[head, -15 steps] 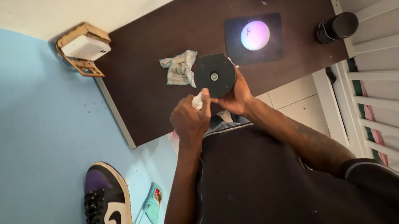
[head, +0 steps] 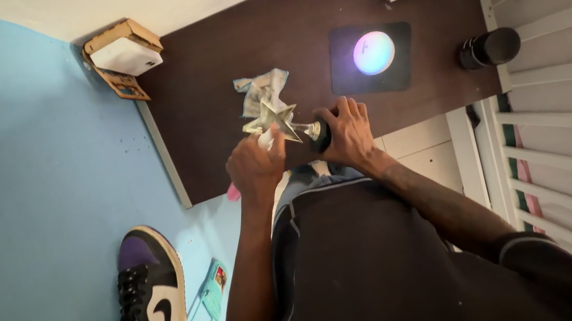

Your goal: Cleaning and organizing objects on a desk or nightstand.

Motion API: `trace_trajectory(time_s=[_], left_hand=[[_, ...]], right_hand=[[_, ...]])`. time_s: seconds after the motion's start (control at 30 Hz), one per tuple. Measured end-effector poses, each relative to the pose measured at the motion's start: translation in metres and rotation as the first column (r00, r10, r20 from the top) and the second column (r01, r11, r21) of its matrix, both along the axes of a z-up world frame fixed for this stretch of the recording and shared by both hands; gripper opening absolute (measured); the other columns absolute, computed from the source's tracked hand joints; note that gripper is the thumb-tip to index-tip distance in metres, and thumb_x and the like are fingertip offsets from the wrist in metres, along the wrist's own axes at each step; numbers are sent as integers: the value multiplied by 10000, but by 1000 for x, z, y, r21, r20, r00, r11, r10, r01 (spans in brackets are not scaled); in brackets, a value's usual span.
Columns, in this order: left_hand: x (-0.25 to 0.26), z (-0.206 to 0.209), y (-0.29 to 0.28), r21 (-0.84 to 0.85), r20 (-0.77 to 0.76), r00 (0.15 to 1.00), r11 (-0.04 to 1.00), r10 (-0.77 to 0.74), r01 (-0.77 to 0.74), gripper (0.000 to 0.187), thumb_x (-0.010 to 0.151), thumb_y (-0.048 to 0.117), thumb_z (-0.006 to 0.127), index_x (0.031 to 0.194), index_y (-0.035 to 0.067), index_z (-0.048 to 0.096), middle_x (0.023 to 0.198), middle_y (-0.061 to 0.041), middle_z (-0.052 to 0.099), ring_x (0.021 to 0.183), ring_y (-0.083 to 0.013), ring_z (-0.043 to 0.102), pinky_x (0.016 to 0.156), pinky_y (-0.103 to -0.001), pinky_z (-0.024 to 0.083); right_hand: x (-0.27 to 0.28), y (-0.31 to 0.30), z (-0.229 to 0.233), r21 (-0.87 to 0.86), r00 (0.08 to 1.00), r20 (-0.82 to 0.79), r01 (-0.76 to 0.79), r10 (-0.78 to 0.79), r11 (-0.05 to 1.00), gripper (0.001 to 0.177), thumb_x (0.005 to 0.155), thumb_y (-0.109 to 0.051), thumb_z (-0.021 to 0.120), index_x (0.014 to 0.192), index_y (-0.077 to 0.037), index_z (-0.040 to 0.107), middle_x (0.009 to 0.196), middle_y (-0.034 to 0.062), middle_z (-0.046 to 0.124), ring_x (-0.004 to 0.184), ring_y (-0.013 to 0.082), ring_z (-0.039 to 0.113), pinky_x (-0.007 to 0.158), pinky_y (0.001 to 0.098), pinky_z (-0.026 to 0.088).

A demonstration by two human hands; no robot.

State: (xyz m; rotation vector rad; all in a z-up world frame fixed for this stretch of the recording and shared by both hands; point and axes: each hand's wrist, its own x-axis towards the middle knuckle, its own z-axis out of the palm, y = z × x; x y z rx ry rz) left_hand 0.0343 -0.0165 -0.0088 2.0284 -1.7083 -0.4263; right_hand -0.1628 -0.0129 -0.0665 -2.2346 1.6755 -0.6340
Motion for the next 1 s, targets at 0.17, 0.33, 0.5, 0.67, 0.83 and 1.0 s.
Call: trace_trajectory(time_s=[0.17,0.33,0.5,0.67,0.83,1.0], left_hand=[[44,-81,4,206,-125,975,966,184,-156,514,972,504,563,786,55,731,699,-166,678,683,-378,699,683,-488,539],[112,-188,10,60,-561,739,909,373,-413,502,1069,496,471,1095,37,673,877,-102,648,855,-257,670,796,-396,532],[142,-214,12,-320,-474,830,820,296,-475,398,1151,401,464,1238,19,532,1195,-130,601,1111,-243,626,1005,-374,507],[125,-177,23,-294,-387,880,868,274,-399,381,1071,342,623,1220,-5,576,1213,-161,622,1131,-287,629,1006,-404,509],[116,-169,34,-201,-382,882,907,275,-370,350,1074,326,604,1215,5,590,1225,-145,626,1110,-258,647,959,-383,545],[125,-178,33,-105,-442,807,870,393,-481,322,1064,341,607,1148,30,586,1134,-113,639,1055,-235,654,875,-354,576]], right_hand=[[-30,-8,-6,477,973,132,105,-189,873,860,485,-407,957,1229,-90,665,1126,143,628,1077,294,628,951,439,502],[-70,14,-37,825,563,560,-306,-608,476,875,577,-322,918,1348,-64,596,1266,188,647,1188,308,616,1058,479,501],[-85,35,-6,278,-133,808,-773,-574,570,886,911,-502,682,1586,-62,314,1486,243,494,1396,381,484,1165,610,390],[-110,59,-34,208,-266,772,-752,-577,626,935,966,-694,557,1570,-20,321,1532,289,430,1436,442,448,1197,685,370],[-124,74,-38,247,-297,739,-715,-604,654,892,943,-702,565,1497,-26,385,1501,333,432,1418,461,449,1173,627,378],[-118,71,-29,256,-219,803,-714,-554,652,740,943,-525,647,1432,-3,458,1424,326,499,1389,475,479,1171,595,410]])
